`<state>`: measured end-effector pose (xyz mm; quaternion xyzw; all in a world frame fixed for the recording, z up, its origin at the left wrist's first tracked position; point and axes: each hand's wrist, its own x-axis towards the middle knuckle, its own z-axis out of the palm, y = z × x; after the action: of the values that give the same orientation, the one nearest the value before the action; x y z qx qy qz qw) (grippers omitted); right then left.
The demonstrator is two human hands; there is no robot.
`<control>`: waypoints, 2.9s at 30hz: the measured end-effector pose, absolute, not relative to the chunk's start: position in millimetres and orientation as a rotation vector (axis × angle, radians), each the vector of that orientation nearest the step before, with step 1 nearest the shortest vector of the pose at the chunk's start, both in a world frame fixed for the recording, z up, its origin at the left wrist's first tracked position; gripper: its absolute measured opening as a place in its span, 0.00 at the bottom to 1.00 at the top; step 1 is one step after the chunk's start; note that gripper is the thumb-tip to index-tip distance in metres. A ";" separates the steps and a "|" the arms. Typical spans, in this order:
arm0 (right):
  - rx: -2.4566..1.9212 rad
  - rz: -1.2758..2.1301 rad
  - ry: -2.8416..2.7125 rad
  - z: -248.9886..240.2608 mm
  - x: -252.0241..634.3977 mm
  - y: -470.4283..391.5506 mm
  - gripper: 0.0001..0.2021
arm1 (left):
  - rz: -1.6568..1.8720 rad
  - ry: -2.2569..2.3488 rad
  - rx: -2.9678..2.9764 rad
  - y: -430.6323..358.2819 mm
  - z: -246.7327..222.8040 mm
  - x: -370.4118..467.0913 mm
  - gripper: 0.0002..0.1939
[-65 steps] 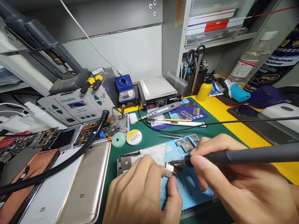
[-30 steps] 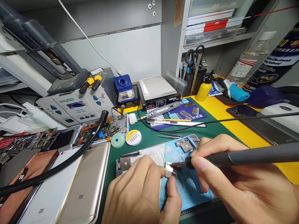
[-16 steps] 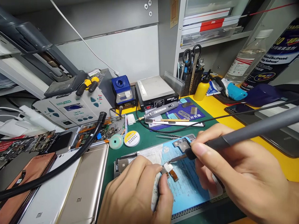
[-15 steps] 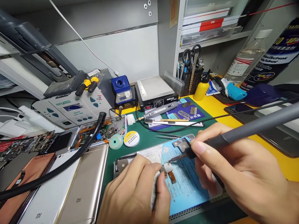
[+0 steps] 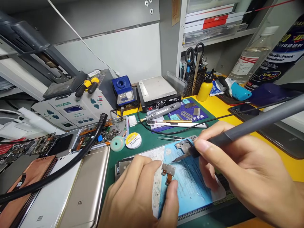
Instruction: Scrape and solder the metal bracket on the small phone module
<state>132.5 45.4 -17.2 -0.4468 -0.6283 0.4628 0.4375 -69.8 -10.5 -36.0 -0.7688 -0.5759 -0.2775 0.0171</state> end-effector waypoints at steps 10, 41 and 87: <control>-1.113 1.163 -1.545 -19.4 135.6 42.7 0.12 | -0.831 -1.777 -2.354 -6.5 -31.3 -72.8 0.08; -1.137 1.277 -1.481 -16.2 133.1 42.2 0.11 | -0.884 -1.850 -2.436 -4.6 -32.0 -71.4 0.09; -1.049 1.086 -1.670 -25.8 134.8 41.0 0.03 | -0.833 -1.857 -2.402 -7.4 -34.5 -67.7 0.05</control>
<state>134.8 41.0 -25.8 -0.4204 -0.6696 0.4354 0.4306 -67.7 -7.4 -34.5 -0.7630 -0.5899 -0.2644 -0.0036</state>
